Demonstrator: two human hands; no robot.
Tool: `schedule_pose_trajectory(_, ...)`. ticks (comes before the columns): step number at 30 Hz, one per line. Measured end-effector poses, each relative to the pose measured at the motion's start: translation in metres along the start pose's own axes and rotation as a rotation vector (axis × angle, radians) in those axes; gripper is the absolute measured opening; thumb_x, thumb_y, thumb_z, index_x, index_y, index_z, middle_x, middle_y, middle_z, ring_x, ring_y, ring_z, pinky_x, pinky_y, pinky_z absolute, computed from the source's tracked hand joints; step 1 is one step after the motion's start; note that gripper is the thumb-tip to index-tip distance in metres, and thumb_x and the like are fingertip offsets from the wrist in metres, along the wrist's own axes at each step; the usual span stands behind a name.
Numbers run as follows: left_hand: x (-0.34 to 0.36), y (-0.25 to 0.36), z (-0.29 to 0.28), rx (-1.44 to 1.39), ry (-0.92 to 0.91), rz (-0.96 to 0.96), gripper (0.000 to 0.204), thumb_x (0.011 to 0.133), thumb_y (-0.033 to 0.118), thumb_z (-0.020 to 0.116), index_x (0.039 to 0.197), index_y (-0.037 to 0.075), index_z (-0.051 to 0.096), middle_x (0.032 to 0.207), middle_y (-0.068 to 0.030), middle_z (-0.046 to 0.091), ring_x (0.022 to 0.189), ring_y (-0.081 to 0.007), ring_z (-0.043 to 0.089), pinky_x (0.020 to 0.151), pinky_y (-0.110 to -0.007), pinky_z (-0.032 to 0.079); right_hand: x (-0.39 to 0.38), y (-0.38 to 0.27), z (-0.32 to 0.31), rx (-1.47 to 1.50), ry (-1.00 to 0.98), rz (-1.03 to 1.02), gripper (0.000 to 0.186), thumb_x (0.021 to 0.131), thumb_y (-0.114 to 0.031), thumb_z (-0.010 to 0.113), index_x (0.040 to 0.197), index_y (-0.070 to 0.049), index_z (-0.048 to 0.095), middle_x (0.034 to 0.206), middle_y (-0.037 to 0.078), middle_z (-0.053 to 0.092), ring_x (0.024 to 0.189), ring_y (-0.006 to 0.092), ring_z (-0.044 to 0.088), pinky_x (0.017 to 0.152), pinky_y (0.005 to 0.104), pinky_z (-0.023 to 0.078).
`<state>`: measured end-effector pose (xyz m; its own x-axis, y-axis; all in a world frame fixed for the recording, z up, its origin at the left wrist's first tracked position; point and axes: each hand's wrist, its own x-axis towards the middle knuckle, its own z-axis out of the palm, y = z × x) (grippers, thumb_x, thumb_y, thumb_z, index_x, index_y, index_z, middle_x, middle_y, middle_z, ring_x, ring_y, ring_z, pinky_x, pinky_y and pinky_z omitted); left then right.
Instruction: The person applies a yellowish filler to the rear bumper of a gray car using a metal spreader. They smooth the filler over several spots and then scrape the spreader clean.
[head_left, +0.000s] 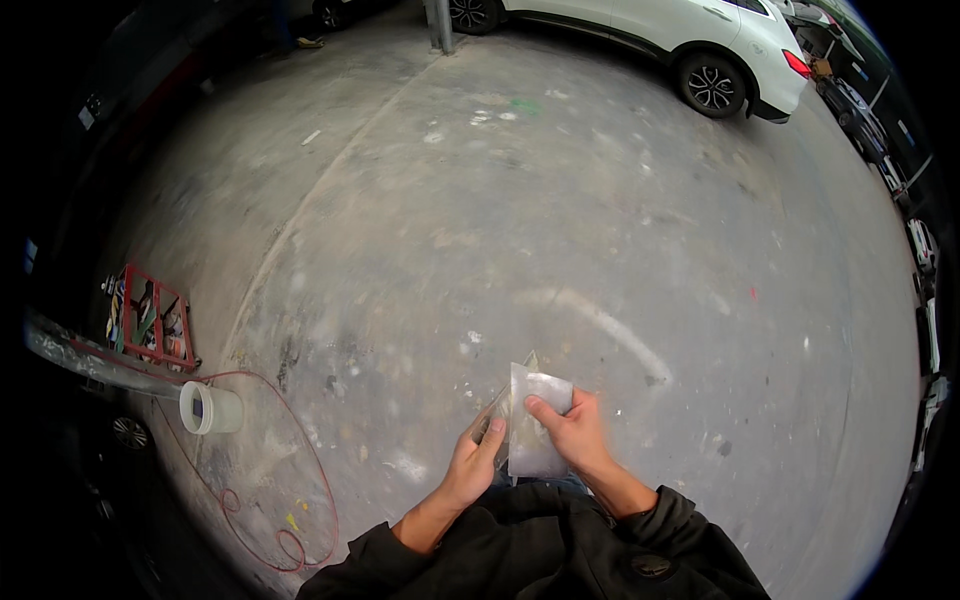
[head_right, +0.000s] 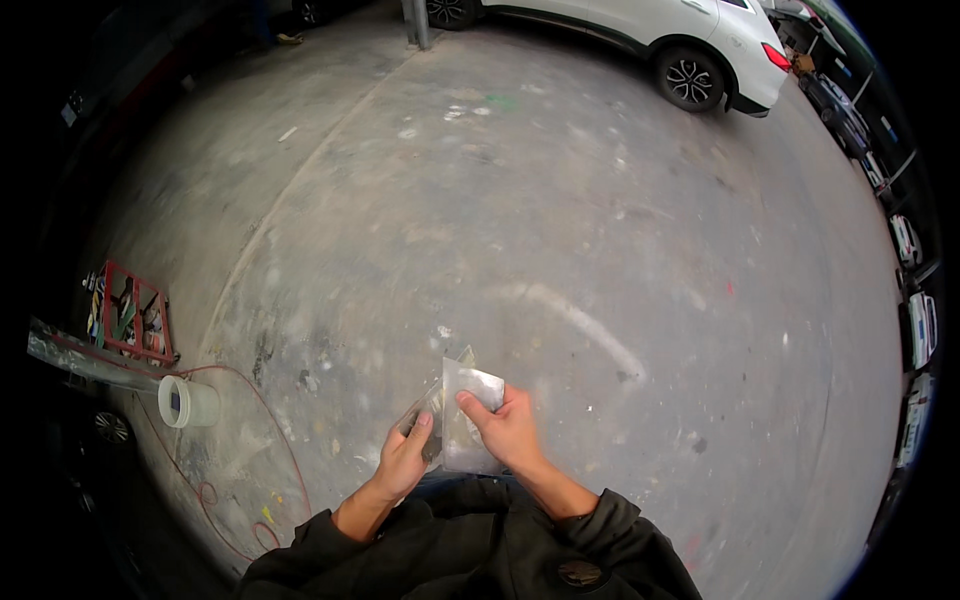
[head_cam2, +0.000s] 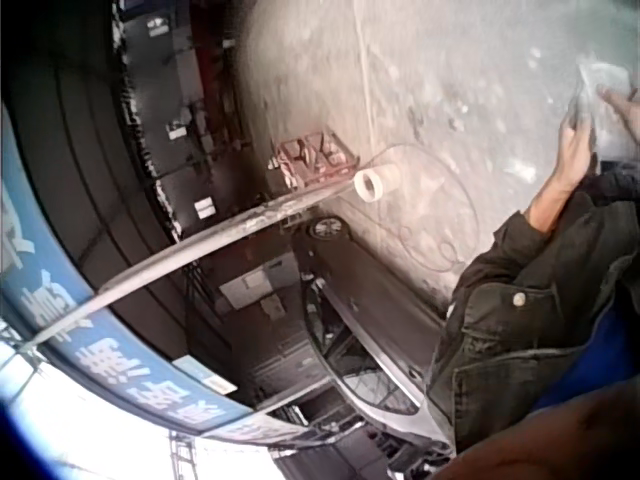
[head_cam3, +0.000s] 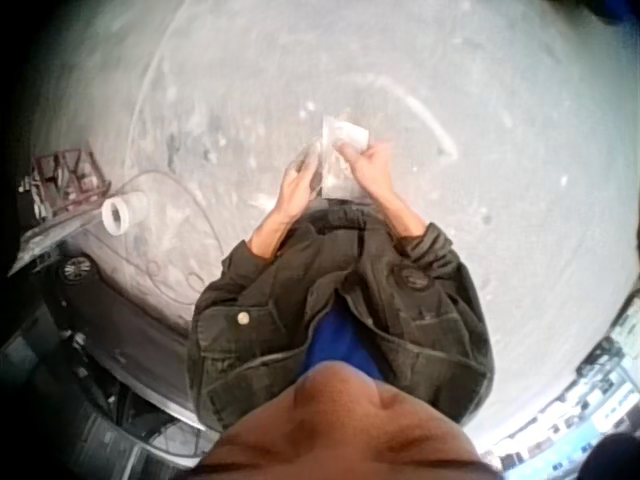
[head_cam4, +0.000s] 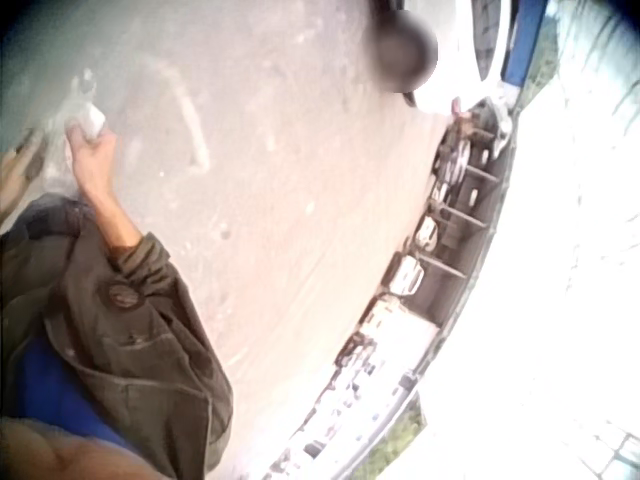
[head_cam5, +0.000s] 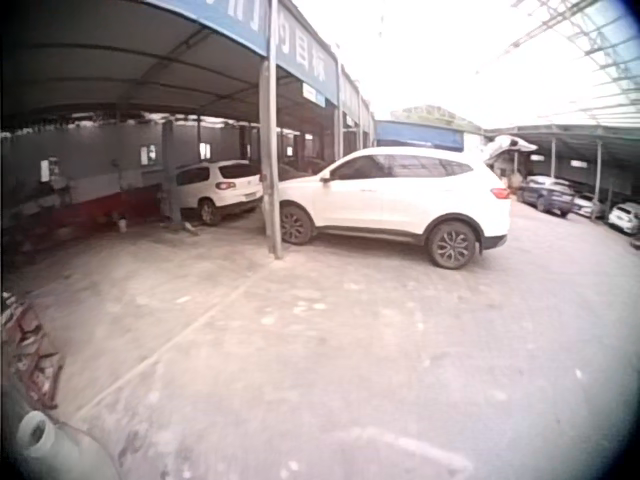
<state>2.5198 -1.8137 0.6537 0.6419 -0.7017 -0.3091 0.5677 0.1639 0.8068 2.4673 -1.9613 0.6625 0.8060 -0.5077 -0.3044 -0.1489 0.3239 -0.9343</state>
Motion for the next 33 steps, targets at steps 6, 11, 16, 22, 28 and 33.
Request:
schedule_pose_trajectory(6, 0.075, 0.022, -0.037, -0.086, 0.044, -0.078, 0.063, 0.099, 0.049, 0.030, 0.137, -0.001, 0.036, 0.130, -0.0114, 0.049, 0.120, -0.0185, 0.046, 0.100, -0.032, 0.037, 0.075, -0.023, 0.040, -0.059, -0.197, 0.036, 0.021, 0.084, -0.013, 0.069, 0.099, 0.002, 0.067, 0.085, 0.002, 0.068, 0.078, 0.0062, 0.058, 0.069, 0.0243, 0.048)
schedule_pose_trajectory(11, 0.139, 0.069, -0.044, -0.454, 0.005, -0.082, 0.079, 0.094, 0.063, 0.016, 0.142, 0.001, 0.029, 0.138, -0.0139, 0.043, 0.126, -0.0229, 0.043, 0.104, -0.038, 0.036, 0.164, -0.037, 0.054, 0.395, -0.284, 0.317, 0.021, 0.086, -0.014, 0.067, 0.102, -0.001, 0.065, 0.092, 0.003, 0.068, 0.081, 0.0092, 0.062, 0.070, 0.0254, 0.050)
schedule_pose_trajectory(16, 0.229, 0.127, -0.054, -0.086, 0.166, 0.117, 0.059, 0.096, 0.016, 0.048, 0.146, 0.004, 0.020, 0.139, -0.0155, 0.042, 0.126, -0.0221, 0.044, 0.102, -0.034, 0.039, 0.280, -0.061, 0.073, 0.577, -0.461, 0.447, 0.021, 0.089, -0.019, 0.061, 0.105, -0.004, 0.063, 0.094, 0.004, 0.067, 0.079, 0.0107, 0.063, 0.068, 0.0265, 0.052)
schedule_pose_trajectory(22, 0.322, 0.214, -0.079, -0.109, 0.468, 0.281, 0.091, 0.078, -0.015, 0.062, 0.148, 0.007, 0.007, 0.115, -0.0132, 0.057, 0.107, -0.0200, 0.057, 0.091, -0.033, 0.048, 0.396, -0.119, 0.100, 0.600, -0.460, 0.427, 0.025, 0.091, -0.024, 0.060, 0.107, -0.004, 0.061, 0.094, 0.004, 0.067, 0.077, 0.0120, 0.064, 0.070, 0.0279, 0.054)
schedule_pose_trajectory(28, 0.387, 0.252, -0.090, 0.073, 0.650, 0.395, 0.061, 0.076, -0.010, 0.067, 0.128, 0.000, 0.037, 0.111, -0.0113, 0.058, 0.104, -0.0182, 0.057, 0.090, -0.031, 0.046, 0.467, -0.128, 0.115, 0.217, -0.263, 0.169, 0.020, 0.083, -0.008, 0.068, 0.101, 0.000, 0.065, 0.091, 0.006, 0.068, 0.079, 0.0112, 0.064, 0.070, 0.0271, 0.052)
schedule_pose_trajectory(33, 0.436, 0.253, -0.110, 0.107, 0.663, 0.413, 0.043, 0.087, 0.002, 0.062, 0.123, -0.001, 0.039, 0.110, -0.0100, 0.056, 0.102, -0.0147, 0.054, 0.088, -0.028, 0.044, 0.503, -0.126, 0.131, 0.077, -0.119, 0.138, 0.019, 0.084, -0.010, 0.069, 0.098, 0.002, 0.067, 0.088, 0.005, 0.068, 0.077, 0.0089, 0.061, 0.067, 0.0254, 0.050)
